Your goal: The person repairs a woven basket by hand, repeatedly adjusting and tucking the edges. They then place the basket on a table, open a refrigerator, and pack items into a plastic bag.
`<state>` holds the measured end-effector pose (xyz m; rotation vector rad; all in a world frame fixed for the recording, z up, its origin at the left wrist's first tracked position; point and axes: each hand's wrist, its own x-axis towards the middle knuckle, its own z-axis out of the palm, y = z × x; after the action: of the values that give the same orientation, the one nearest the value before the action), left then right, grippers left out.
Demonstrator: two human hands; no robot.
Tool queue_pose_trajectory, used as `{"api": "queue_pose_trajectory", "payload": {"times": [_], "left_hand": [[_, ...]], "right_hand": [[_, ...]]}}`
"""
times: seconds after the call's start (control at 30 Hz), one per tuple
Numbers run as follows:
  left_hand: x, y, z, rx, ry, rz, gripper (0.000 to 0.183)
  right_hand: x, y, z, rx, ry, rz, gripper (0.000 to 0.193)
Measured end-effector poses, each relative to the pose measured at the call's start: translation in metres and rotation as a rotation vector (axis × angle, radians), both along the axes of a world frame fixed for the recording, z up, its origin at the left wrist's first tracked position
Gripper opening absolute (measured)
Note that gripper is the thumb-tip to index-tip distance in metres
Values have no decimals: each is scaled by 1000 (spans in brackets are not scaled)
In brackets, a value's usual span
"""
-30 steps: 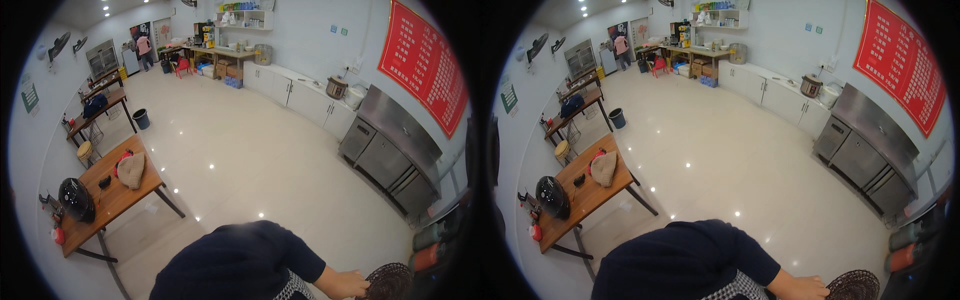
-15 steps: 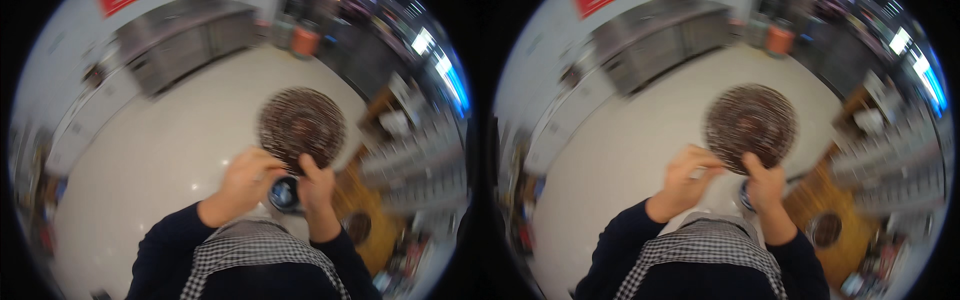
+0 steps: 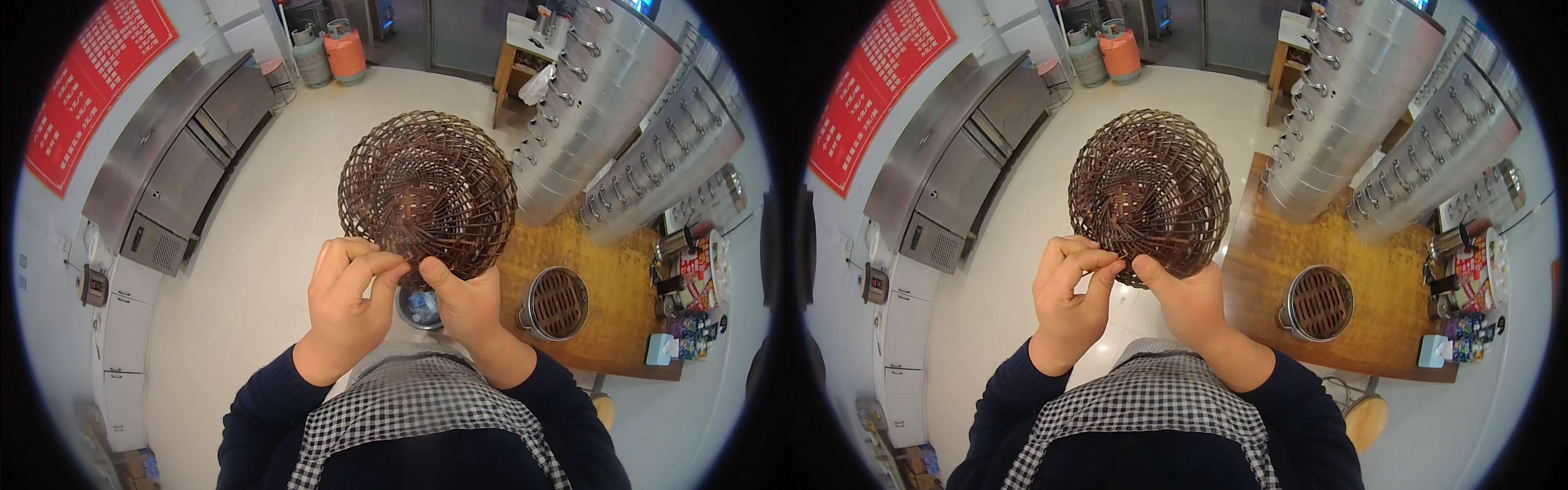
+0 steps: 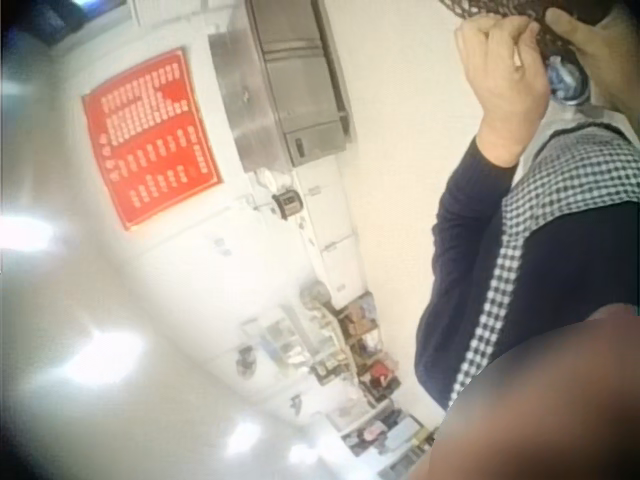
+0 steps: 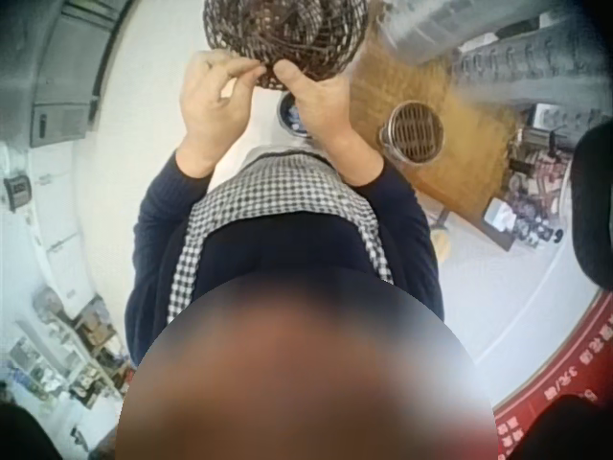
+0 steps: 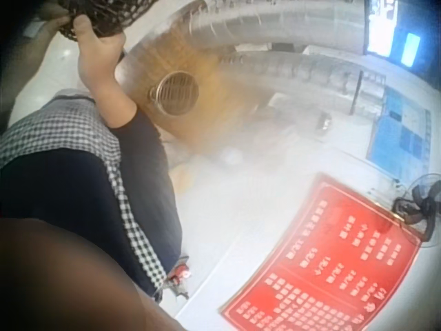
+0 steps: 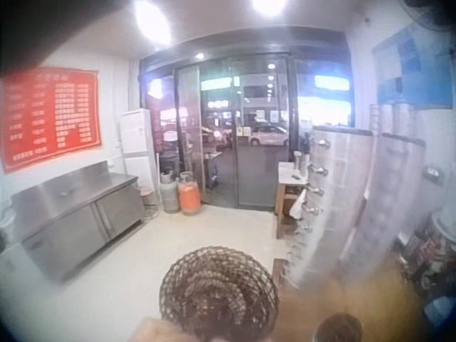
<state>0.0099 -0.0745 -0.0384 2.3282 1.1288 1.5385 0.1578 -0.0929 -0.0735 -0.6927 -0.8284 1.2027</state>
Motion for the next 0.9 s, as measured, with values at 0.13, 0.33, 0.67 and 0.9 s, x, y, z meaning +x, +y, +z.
{"api": "queue_pose_trajectory", "payload": {"times": [0.13, 0.33, 0.67, 0.9], "left_hand": [[20, 6, -4, 44, -5, -17, 17], [35, 22, -6, 57, 4, -23, 16], [34, 62, -9, -451, -377, -344, 9], [46, 60, -10, -376, -292, -401, 9]], "right_hand": [[17, 1, -3, -15, 11, -9, 25], [23, 12, -6, 13, -21, -81, 24], [13, 28, 1, -14, -16, -255, 24], [29, 23, 0, -15, -64, -312, 24]]}}
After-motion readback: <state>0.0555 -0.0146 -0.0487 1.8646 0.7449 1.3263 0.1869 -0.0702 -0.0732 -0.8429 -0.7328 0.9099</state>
